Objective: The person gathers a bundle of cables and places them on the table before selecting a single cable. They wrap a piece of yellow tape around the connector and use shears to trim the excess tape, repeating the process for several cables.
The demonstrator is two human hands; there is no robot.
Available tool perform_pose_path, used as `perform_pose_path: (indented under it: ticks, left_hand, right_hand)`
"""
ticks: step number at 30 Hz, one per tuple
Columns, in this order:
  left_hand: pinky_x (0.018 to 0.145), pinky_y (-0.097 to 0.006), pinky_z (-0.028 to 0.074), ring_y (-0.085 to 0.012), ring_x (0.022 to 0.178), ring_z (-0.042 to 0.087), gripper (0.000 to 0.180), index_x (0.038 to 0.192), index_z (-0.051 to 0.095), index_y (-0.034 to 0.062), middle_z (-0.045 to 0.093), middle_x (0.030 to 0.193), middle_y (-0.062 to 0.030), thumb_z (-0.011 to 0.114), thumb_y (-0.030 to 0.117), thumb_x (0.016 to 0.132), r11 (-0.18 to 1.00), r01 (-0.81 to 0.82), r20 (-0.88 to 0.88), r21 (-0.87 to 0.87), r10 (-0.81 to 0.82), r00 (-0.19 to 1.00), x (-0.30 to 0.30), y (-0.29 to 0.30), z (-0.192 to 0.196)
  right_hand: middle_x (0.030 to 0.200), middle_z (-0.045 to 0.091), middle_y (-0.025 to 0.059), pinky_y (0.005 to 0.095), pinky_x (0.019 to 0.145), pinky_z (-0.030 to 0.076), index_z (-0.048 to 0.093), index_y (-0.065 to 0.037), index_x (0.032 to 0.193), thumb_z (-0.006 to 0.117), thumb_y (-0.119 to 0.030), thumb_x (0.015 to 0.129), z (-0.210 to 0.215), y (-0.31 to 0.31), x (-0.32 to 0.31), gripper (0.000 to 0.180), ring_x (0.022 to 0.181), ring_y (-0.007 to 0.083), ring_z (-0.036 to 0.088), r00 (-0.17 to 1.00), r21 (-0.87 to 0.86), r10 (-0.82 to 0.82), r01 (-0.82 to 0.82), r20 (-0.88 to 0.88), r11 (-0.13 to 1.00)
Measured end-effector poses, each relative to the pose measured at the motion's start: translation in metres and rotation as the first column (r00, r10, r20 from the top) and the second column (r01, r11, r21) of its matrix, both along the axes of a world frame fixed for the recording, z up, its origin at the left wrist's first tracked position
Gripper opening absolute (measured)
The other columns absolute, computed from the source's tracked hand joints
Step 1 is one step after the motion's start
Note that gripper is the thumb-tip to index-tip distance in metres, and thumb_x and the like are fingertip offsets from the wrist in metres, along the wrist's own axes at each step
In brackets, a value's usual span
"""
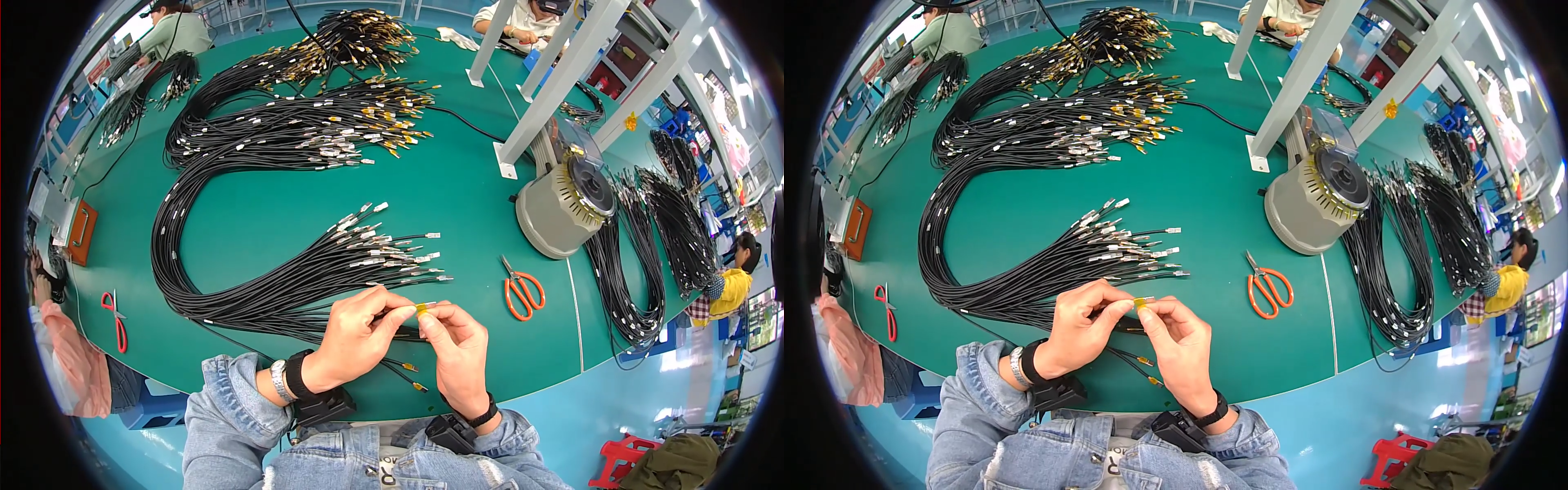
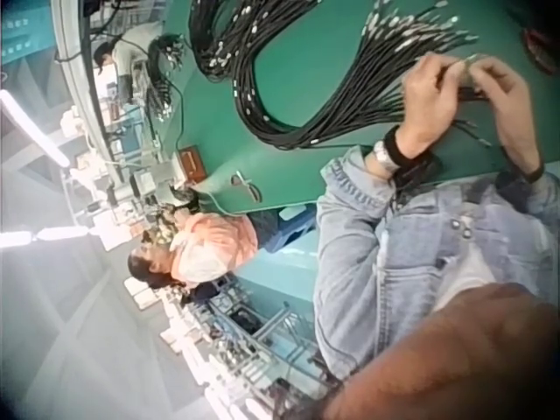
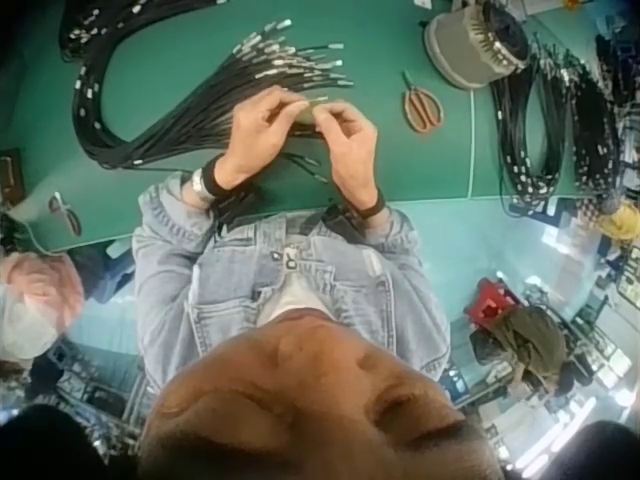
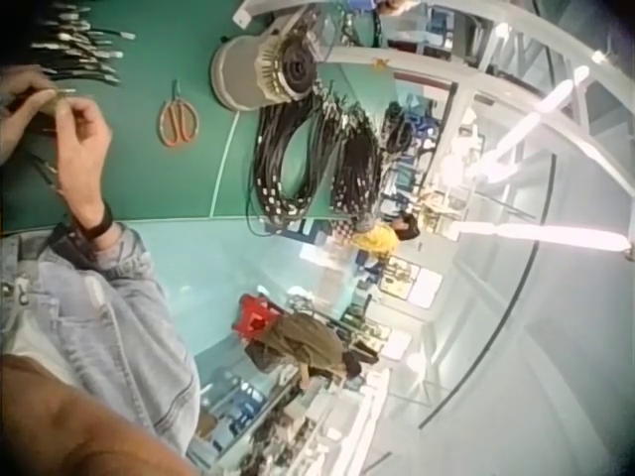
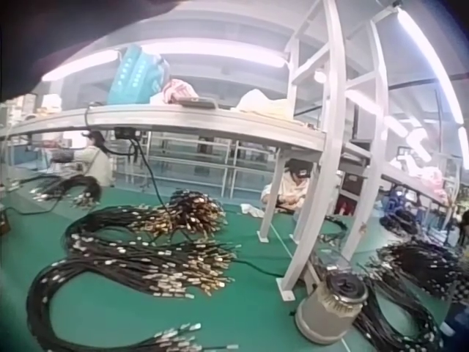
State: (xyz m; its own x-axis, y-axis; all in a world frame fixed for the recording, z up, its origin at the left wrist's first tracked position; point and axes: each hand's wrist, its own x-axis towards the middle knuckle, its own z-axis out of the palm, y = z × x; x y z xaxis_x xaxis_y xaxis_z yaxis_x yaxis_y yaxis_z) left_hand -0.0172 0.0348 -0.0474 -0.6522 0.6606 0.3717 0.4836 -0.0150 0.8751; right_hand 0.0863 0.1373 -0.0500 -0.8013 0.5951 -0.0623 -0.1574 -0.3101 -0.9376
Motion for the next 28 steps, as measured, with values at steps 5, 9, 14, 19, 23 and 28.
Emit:
perform_pose_path:
  ticks: [5, 9, 14, 19, 23, 28]
  left_hand:
    - [0.044, -0.023, 0.039, -0.0101, 0.051, 0.052, 0.004, 0.081, 0.061, -0.0014, 0.058, 0.063, -0.0061, 0.062, 0.002, 0.082, 1.000, -0.004, 0.035, -0.026, 0.005, 0.999, 0.0015, 0.0004, -0.0002]
    - [0.043, -0.023, 0.038, -0.0097, 0.048, 0.052, 0.005, 0.080, 0.060, -0.0011, 0.057, 0.060, -0.0052, 0.061, 0.003, 0.084, 0.999, -0.015, 0.025, -0.032, 0.015, 1.000, 0.0027, 0.0003, -0.0034]
    - [0.041, -0.023, 0.037, -0.0089, 0.045, 0.050, 0.006, 0.080, 0.059, -0.0007, 0.055, 0.056, -0.0043, 0.061, 0.003, 0.085, 0.999, -0.024, -0.008, -0.025, 0.024, 1.000, 0.0033, 0.0012, -0.0093]
    - [0.041, -0.023, 0.037, -0.0078, 0.044, 0.049, 0.008, 0.079, 0.059, -0.0009, 0.054, 0.054, -0.0043, 0.060, 0.004, 0.085, 0.999, -0.032, 0.001, -0.023, 0.032, 0.999, 0.0047, 0.0018, -0.0094]
    - [0.040, -0.023, 0.036, -0.0071, 0.044, 0.048, 0.010, 0.078, 0.058, -0.0010, 0.054, 0.054, -0.0040, 0.060, 0.005, 0.086, 0.999, -0.016, 0.024, -0.028, 0.017, 1.000, 0.0041, 0.0011, -0.0094]
    - [0.040, -0.023, 0.036, -0.0074, 0.044, 0.048, 0.012, 0.078, 0.058, -0.0005, 0.053, 0.053, -0.0038, 0.059, 0.007, 0.087, 0.999, -0.013, 0.061, -0.043, 0.016, 0.998, 0.0048, 0.0015, -0.0069]
  right_hand:
    - [0.082, 0.055, 0.0017, 0.0212, 0.066, 0.040, 0.061, 0.003, 0.088, 0.060, -0.002, 0.085, -0.0023, -0.0002, -0.0004, 0.005, 0.072, 0.0077, 0.049, 1.000, 0.005, 0.006, -0.006, -0.012, 1.000]
    - [0.082, 0.056, 0.0019, 0.0211, 0.066, 0.040, 0.061, 0.003, 0.088, 0.060, -0.002, 0.085, -0.0011, -0.0015, -0.0005, 0.005, 0.072, 0.0078, 0.050, 1.000, 0.009, -0.002, 0.002, -0.010, 1.000]
    - [0.082, 0.056, 0.0026, 0.0214, 0.066, 0.041, 0.061, 0.003, 0.087, 0.060, -0.001, 0.085, 0.0005, -0.0034, 0.0004, 0.005, 0.071, 0.0082, 0.050, 1.000, 0.002, -0.017, 0.017, -0.002, 1.000]
    - [0.081, 0.057, 0.0039, 0.0221, 0.065, 0.041, 0.061, 0.004, 0.086, 0.060, -0.001, 0.085, -0.0021, -0.0034, 0.0016, 0.005, 0.070, 0.0092, 0.051, 1.000, -0.017, -0.007, 0.007, -0.013, 1.000]
    - [0.081, 0.057, 0.0051, 0.0228, 0.065, 0.042, 0.061, 0.005, 0.086, 0.059, 0.000, 0.085, -0.0047, -0.0039, 0.0009, 0.005, 0.069, 0.0102, 0.051, 1.000, -0.054, -0.012, 0.012, -0.014, 0.998]
    - [0.083, 0.058, 0.0058, 0.0235, 0.065, 0.043, 0.061, 0.004, 0.086, 0.059, 0.000, 0.085, -0.0049, -0.0044, 0.0010, 0.005, 0.070, 0.0106, 0.052, 1.000, -0.068, -0.021, 0.021, -0.007, 0.997]
